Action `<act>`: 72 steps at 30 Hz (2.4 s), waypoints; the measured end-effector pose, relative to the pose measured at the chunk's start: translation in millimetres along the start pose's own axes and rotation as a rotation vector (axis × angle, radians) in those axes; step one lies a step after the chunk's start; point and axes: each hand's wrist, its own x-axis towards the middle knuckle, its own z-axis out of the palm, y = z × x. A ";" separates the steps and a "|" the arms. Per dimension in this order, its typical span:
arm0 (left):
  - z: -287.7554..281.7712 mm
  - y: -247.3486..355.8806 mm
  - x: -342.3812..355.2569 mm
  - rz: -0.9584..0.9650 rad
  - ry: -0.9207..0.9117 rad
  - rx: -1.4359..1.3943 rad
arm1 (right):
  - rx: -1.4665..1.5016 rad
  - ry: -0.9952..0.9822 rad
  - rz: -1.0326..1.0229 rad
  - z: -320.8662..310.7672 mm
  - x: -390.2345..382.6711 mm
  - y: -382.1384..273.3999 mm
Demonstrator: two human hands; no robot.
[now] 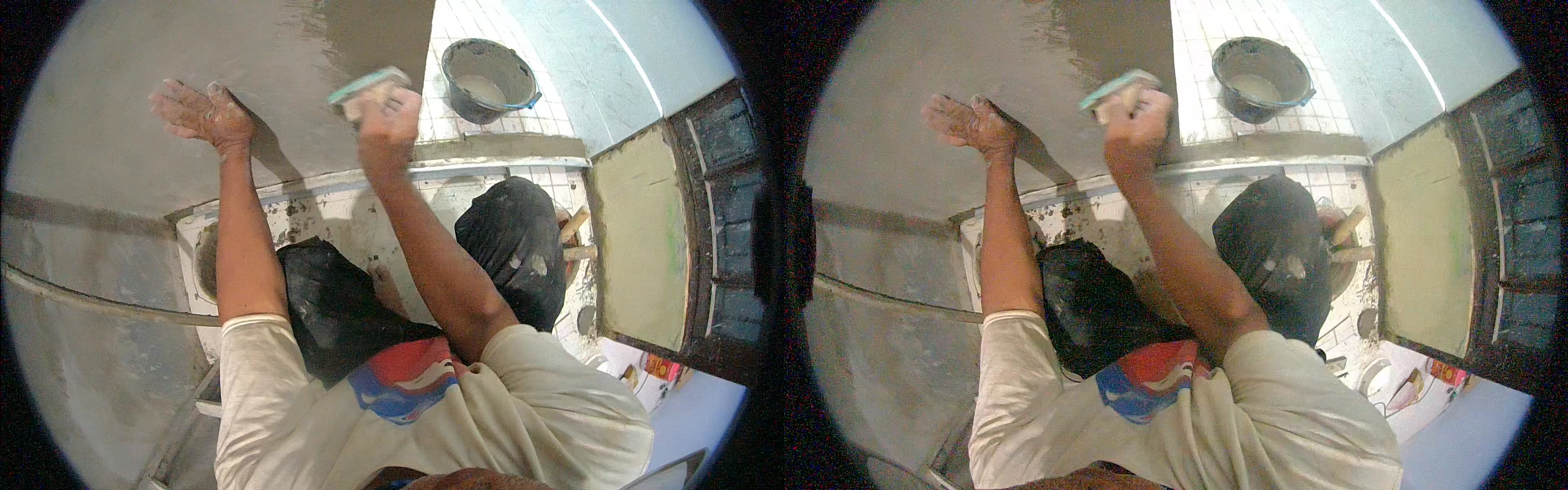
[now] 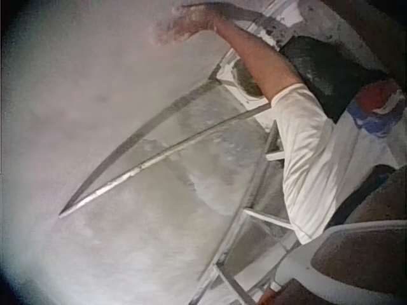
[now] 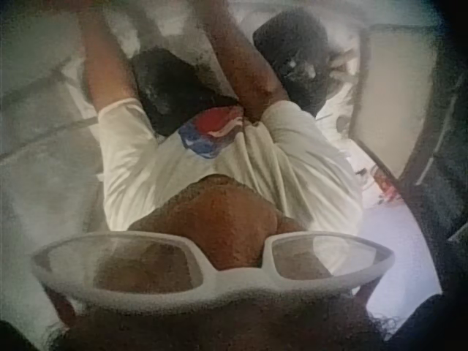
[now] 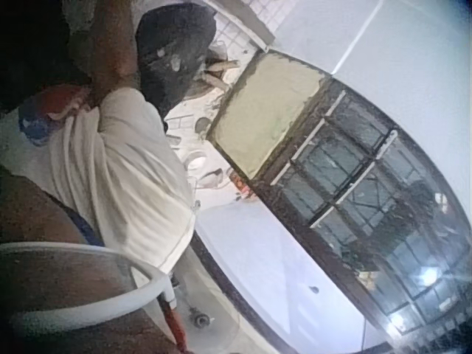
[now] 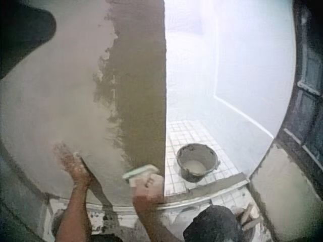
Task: The person kneels on a tiled floor and uses a small trowel to apply and smooth plaster onto a curved wall section. They repeatedly dip the trowel into a bucket of plaster and spread it evenly across the surface.
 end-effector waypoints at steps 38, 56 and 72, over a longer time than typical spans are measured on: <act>3.3 -1.0 -0.8 -0.008 -0.013 0.016 | 0.169 -0.153 0.107 -9.2 5.2 -14.8; 1.6 -2.6 -1.0 0.027 0.041 0.029 | -0.099 -0.037 -0.120 -1.5 9.9 2.2; 7.3 6.7 -5.0 0.009 0.045 -0.017 | -0.754 -0.650 -0.971 -6.4 17.3 -10.4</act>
